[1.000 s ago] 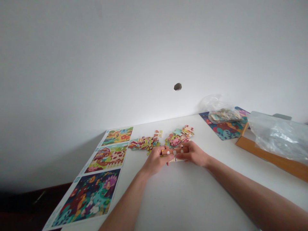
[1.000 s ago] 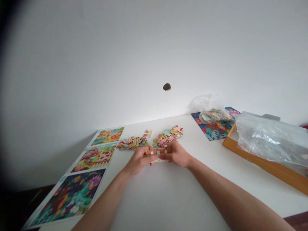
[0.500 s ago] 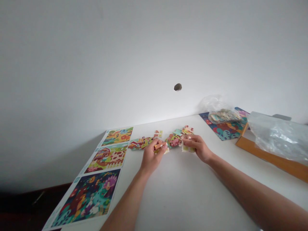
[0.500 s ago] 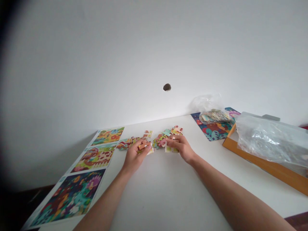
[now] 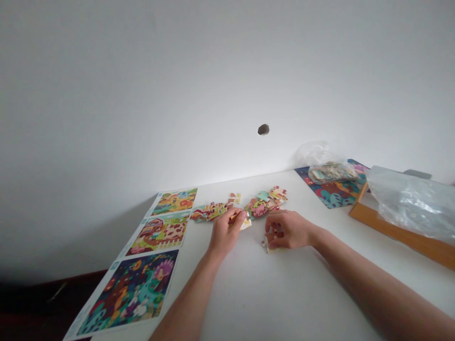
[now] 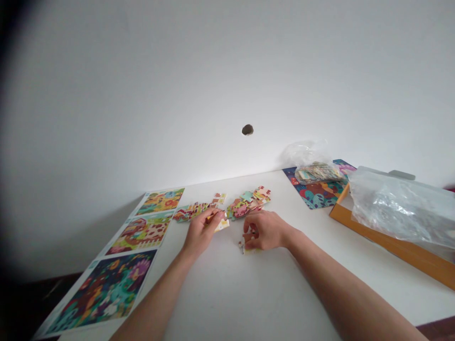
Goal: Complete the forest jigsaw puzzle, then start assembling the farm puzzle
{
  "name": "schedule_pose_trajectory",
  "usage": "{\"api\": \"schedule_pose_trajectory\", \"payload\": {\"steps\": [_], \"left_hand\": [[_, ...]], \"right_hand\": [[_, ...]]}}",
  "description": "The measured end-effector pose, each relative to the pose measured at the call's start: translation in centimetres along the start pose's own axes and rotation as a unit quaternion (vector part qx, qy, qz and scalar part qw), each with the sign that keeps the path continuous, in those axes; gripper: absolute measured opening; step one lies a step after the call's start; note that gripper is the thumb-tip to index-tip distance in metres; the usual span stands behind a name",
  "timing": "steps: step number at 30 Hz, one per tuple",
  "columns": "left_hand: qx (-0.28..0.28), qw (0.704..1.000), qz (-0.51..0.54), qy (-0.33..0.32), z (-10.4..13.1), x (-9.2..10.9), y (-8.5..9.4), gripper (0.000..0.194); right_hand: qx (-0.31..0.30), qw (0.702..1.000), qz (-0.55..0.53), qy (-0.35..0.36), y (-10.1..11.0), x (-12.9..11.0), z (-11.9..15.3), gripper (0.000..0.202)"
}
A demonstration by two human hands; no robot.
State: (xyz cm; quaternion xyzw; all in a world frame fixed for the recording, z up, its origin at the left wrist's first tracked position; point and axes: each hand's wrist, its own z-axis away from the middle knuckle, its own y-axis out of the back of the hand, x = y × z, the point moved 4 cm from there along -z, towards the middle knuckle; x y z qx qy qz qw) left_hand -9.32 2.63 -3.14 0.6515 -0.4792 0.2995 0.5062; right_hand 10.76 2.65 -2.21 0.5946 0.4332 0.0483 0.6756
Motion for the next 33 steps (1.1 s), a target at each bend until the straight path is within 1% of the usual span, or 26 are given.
{"api": "schedule_pose_trajectory", "payload": {"steps": [2,4,9,12,13,15,17,19,20,22,25,27,31,33], "left_hand": [[-0.007,1.000,0.006,0.014,0.1,-0.2,-0.1,0.033],[-0.015,0.999,0.024,0.030,0.1,-0.5,-0.3,0.036],[-0.013,0.994,0.093,0.061,0.1,-1.0,-0.5,0.044],[-0.016,0.990,0.126,0.066,0.0,-0.9,-0.4,0.042],[-0.017,0.990,0.125,0.063,-0.1,-0.8,-0.3,0.040],[-0.010,0.993,0.102,0.053,-0.1,-0.6,-0.1,0.040],[0.003,0.997,0.062,0.036,-0.1,-0.5,0.1,0.040],[0.017,1.000,0.020,0.011,-0.1,-0.4,0.2,0.036],[0.026,1.000,0.000,-0.003,0.0,-0.3,0.3,0.033],[0.045,0.998,-0.031,-0.016,0.0,-0.3,0.6,0.028],[0.063,0.996,-0.058,-0.007,0.0,-0.2,1.2,0.021],[0.044,0.996,-0.077,0.000,0.1,-0.1,1.4,0.021],[-0.069,0.989,-0.128,0.012,0.5,0.2,0.9,0.020],[-0.108,0.981,-0.159,0.006,0.7,0.5,0.7,0.018]], "right_hand": [[-0.026,1.000,-0.008,0.004,-0.3,-0.3,0.1,0.023],[-0.038,0.999,-0.004,0.015,-0.5,-0.7,0.2,0.022],[-0.021,0.999,0.023,0.030,-0.7,-1.3,0.3,0.029],[0.004,0.999,0.011,0.051,-0.7,-1.3,0.2,0.025],[0.024,0.998,0.004,0.055,-0.6,-1.2,0.1,0.020],[0.090,0.995,-0.006,0.039,-0.2,-0.6,-0.1,0.012],[0.173,0.985,-0.012,-0.011,0.4,0.4,-0.1,0.013],[0.249,0.966,-0.013,-0.063,1.0,1.3,0.0,0.017],[0.278,0.957,-0.013,-0.084,1.2,1.6,0.2,0.019],[0.321,0.940,-0.011,-0.113,1.5,2.1,0.4,0.022],[0.363,0.921,-0.006,-0.139,1.7,2.6,0.6,0.023],[0.377,0.913,0.001,-0.155,1.8,2.9,0.6,0.022],[0.374,0.901,0.026,-0.219,1.9,4.2,0.7,0.020],[0.364,0.893,0.048,-0.260,2.0,5.1,0.7,0.015]]}}
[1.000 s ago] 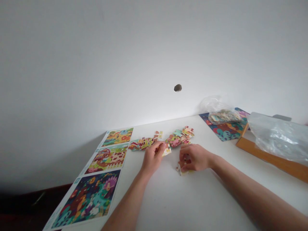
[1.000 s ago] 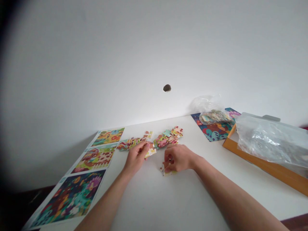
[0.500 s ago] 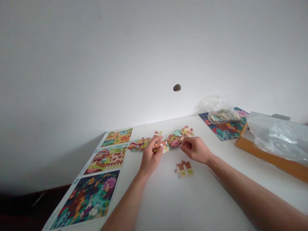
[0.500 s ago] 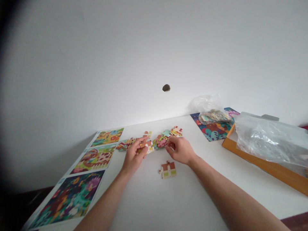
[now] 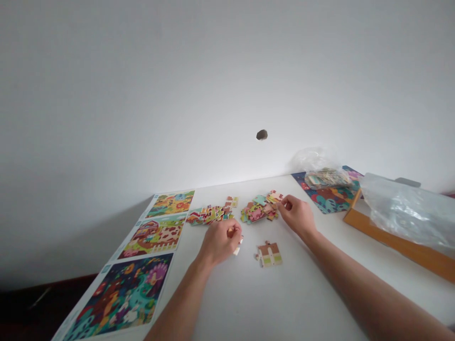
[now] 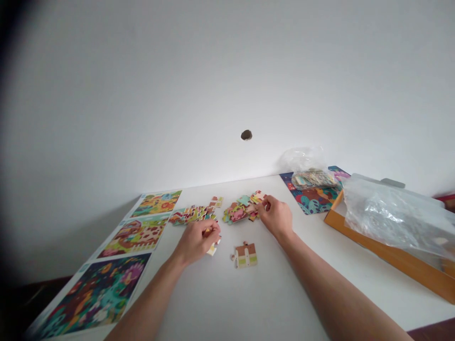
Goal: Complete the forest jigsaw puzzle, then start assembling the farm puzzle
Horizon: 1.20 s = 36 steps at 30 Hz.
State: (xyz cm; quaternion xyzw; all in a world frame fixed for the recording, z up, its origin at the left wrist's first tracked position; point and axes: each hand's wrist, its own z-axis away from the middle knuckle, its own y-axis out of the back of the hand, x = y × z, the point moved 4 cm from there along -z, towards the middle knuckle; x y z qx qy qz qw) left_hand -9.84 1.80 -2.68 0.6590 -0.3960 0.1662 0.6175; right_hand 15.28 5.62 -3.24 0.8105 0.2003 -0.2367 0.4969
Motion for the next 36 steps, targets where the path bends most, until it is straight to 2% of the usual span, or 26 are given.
{"api": "schedule_pose_trajectory", "payload": {"steps": [2,6,9,12,16,19,22,24,26,29,32,36], "left_hand": [[-0.019,0.999,-0.028,-0.012,0.1,0.3,0.0,0.018],[-0.029,0.995,-0.091,-0.029,0.1,0.6,0.3,0.033],[-0.011,0.991,-0.129,-0.021,0.2,0.6,0.7,0.043],[0.009,0.991,-0.134,-0.002,0.3,0.6,1.0,0.043],[0.047,0.989,-0.142,-0.009,0.3,0.7,1.1,0.040],[0.108,0.978,-0.179,-0.001,0.2,0.3,1.5,0.039],[0.230,0.940,-0.235,0.089,0.2,-0.8,2.6,0.035],[0.275,0.915,-0.265,0.127,0.1,-1.5,2.9,0.030],[0.260,0.911,-0.293,0.133,-0.2,-2.2,2.5,0.042],[0.198,0.920,-0.304,0.148,-0.8,-3.6,1.3,0.065],[0.191,0.932,-0.284,0.121,-1.5,-4.6,0.8,0.055],[0.218,0.943,-0.245,0.064,-2.3,-5.1,0.7,0.035]], "right_hand": [[0.004,0.999,0.035,-0.009,-0.2,0.6,-0.4,0.011],[0.018,0.996,0.069,0.052,-0.7,0.6,-0.8,0.038],[-0.015,0.994,0.080,0.072,-1.4,0.6,-0.8,0.049],[-0.051,0.993,0.083,0.059,-2.1,0.8,-0.7,0.041],[-0.052,0.993,0.076,0.071,-2.3,0.9,-0.9,0.031],[-0.053,0.992,0.065,0.094,-2.5,0.9,-0.9,0.025],[-0.071,0.988,0.053,0.130,-2.7,0.5,-0.7,0.026],[-0.079,0.985,0.051,0.143,-2.7,0.1,-0.5,0.029],[-0.089,0.982,0.051,0.159,-2.6,-0.5,-0.2,0.036],[-0.120,0.969,0.053,0.207,-2.9,-1.4,0.3,0.052],[-0.137,0.961,0.060,0.231,-3.3,-1.8,0.4,0.050],[-0.120,0.967,0.060,0.215,-3.6,-1.6,0.3,0.043]]}}
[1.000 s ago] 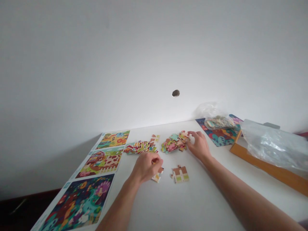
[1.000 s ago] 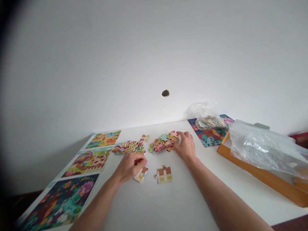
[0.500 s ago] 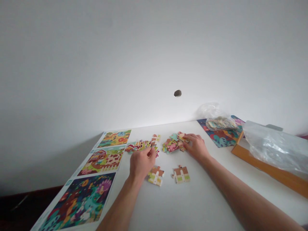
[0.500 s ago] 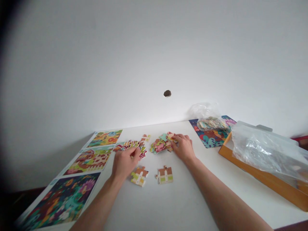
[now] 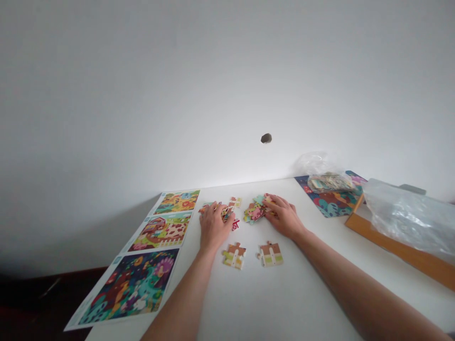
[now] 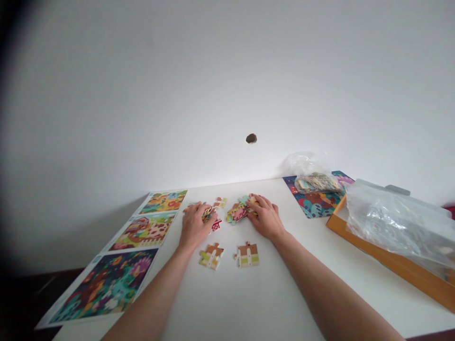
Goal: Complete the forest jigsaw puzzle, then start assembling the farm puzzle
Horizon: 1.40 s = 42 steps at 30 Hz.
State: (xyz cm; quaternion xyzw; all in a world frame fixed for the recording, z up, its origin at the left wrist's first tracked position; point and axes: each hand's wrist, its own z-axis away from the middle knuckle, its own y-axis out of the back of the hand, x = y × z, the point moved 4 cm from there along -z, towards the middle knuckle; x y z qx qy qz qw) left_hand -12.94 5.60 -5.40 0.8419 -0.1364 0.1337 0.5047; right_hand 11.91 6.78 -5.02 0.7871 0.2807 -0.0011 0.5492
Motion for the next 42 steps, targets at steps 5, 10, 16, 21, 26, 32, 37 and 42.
{"api": "schedule_pose_trajectory", "payload": {"steps": [5,10,16,21,26,32,37,42], "left_hand": [[0.022,0.998,0.031,-0.057,-0.2,0.4,-0.2,0.027],[0.021,0.996,0.053,-0.071,-0.5,-0.2,-0.5,0.029],[0.001,0.996,0.064,-0.059,-0.7,-1.1,-0.9,0.033],[-0.009,0.996,0.075,-0.046,-0.5,-1.1,-1.3,0.039],[0.000,0.995,0.082,-0.049,-0.5,-1.2,-1.6,0.042],[-0.010,0.998,0.052,-0.031,-0.3,0.0,-0.4,0.046],[-0.016,0.964,0.222,-0.148,0.8,3.5,2.6,0.029],[-0.154,0.898,0.404,-0.085,2.3,5.1,2.5,0.028]], "right_hand": [[0.043,0.999,0.018,0.016,0.5,-1.4,-0.1,0.035],[-0.003,0.998,0.039,0.045,-0.4,-5.2,-2.9,0.032],[-0.140,0.987,0.076,0.027,-3.7,-7.6,-8.7,0.054],[-0.176,0.982,0.068,0.007,-4.8,-7.5,-11.2,0.045],[-0.159,0.985,0.028,-0.062,-3.3,-6.5,-11.3,0.035],[-0.007,0.987,-0.117,-0.111,1.4,-4.9,-5.7,0.018],[0.047,0.906,-0.403,-0.117,2.1,-4.5,0.6,0.024],[-0.022,0.910,-0.409,-0.066,2.0,-5.4,1.7,0.031]]}}
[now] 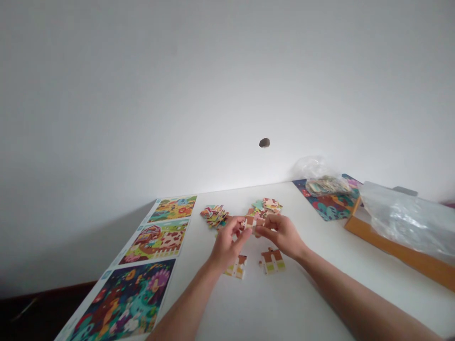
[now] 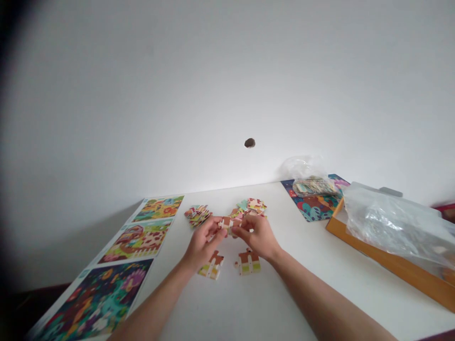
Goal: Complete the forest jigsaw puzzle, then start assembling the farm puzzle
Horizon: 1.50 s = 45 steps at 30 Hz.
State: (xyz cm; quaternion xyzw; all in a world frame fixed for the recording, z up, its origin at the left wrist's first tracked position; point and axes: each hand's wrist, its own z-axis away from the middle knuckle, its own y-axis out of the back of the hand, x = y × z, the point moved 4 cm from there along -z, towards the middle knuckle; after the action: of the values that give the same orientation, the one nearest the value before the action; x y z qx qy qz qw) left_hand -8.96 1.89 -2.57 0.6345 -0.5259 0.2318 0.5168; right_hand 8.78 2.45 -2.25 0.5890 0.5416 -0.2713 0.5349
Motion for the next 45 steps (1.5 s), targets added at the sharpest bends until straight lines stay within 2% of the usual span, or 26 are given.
{"api": "schedule_pose_trajectory", "payload": {"steps": [2,4,7,11,14,16,22,24,28,30,36,41,43,45], "left_hand": [[0.006,0.999,0.028,0.017,0.2,-0.4,0.1,0.030],[0.007,0.999,0.022,0.023,0.2,-0.8,0.6,0.032],[-0.068,0.998,-0.014,0.012,0.3,-0.8,0.8,0.033],[-0.156,0.984,-0.077,-0.031,0.7,0.1,0.3,0.026],[-0.206,0.972,-0.107,-0.030,1.2,0.3,-0.5,0.025],[-0.219,0.968,-0.121,-0.021,1.4,0.3,-0.9,0.025],[-0.213,0.968,-0.129,-0.021,1.3,0.5,-0.8,0.021],[-0.187,0.976,-0.108,-0.019,1.0,0.4,-0.6,0.018],[-0.108,0.993,-0.039,0.033,0.4,-0.6,-0.1,0.018],[-0.091,0.995,-0.016,0.048,0.4,-0.8,-0.1,0.020],[-0.116,0.993,0.018,0.028,0.5,-0.4,0.1,0.024],[-0.006,0.999,0.017,0.029,-0.1,-1.1,1.9,0.028],[-0.013,1.000,0.008,0.025,-0.1,-1.2,1.7,0.028],[-0.059,0.998,-0.020,0.018,0.0,-1.0,0.9,0.032]], "right_hand": [[-0.071,0.994,0.082,0.030,0.4,-0.4,-0.2,0.033],[-0.144,0.974,0.169,0.049,1.2,-0.4,-0.1,0.027],[-0.213,0.937,0.272,0.053,2.2,0.0,0.2,0.018],[-0.240,0.918,0.312,0.043,2.5,0.4,0.4,0.016],[-0.251,0.916,0.309,0.044,2.3,0.7,0.2,0.016],[-0.252,0.917,0.305,0.047,2.3,0.8,0.1,0.016],[-0.250,0.921,0.295,0.049,2.4,1.0,0.0,0.016],[-0.256,0.923,0.284,0.048,2.4,1.1,0.0,0.013],[-0.262,0.939,0.214,0.064,2.1,1.1,0.0,0.013],[-0.251,0.950,0.171,0.073,1.8,1.1,0.0,0.015],[-0.211,0.974,0.064,0.053,0.9,1.6,-0.1,0.029],[-0.171,0.983,0.032,0.056,1.2,1.8,-0.5,0.032],[-0.185,0.981,0.032,0.051,0.9,2.0,-0.4,0.032],[-0.213,0.975,0.047,0.043,0.6,2.2,-0.2,0.030]]}}
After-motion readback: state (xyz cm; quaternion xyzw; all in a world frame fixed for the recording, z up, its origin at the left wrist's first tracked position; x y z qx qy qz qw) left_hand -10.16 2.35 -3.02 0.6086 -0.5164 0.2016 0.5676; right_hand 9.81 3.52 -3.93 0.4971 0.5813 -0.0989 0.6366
